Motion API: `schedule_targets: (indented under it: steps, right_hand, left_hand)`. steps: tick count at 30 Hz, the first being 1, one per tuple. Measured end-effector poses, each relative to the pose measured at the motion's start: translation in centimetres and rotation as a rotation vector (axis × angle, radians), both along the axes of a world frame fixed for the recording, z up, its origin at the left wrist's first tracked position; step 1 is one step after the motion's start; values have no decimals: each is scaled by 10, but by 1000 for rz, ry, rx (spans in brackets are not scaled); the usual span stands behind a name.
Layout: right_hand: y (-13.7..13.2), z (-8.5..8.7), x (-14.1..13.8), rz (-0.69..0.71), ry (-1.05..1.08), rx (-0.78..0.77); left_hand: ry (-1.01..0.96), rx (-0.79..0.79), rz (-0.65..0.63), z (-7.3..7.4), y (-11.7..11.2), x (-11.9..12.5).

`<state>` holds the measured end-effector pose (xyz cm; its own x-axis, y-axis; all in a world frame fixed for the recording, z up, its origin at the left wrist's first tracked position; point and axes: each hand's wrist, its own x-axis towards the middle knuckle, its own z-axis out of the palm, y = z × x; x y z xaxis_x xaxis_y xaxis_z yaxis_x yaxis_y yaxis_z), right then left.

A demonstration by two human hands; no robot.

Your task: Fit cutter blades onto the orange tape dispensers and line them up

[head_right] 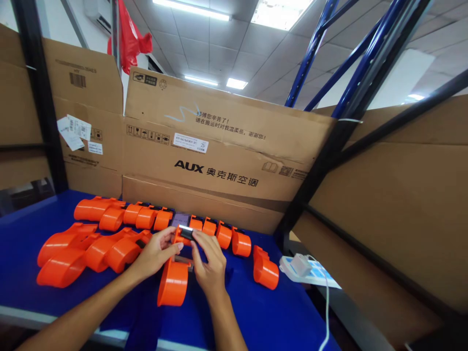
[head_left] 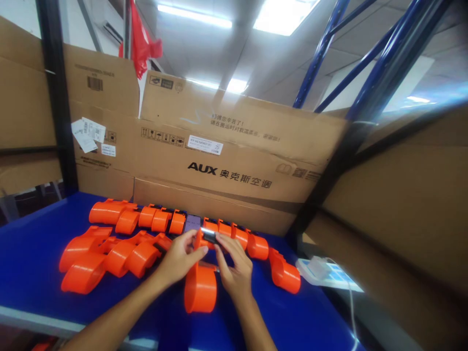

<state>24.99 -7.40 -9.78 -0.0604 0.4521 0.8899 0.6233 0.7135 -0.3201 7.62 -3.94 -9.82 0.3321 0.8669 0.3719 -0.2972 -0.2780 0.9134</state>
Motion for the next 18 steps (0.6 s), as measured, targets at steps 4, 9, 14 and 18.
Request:
schedule_targets:
  steps: [4,9,14,18]
  right_hand:
    - [0,0,-1,5,-15,10]
    - [-1,-1,-2,44,-27,-46]
    - [-3,0,-1,69,-73,-112]
    - [0,4,19,-55,-28,-100]
  left_hand:
    - [4,-4,-12,-1,-1,0]
    - [9,-66,-42,-1,-2,-1]
    - [-47,-127,-63,2,-3,-2]
    - [-48,-173,-49,1,-1,-5]
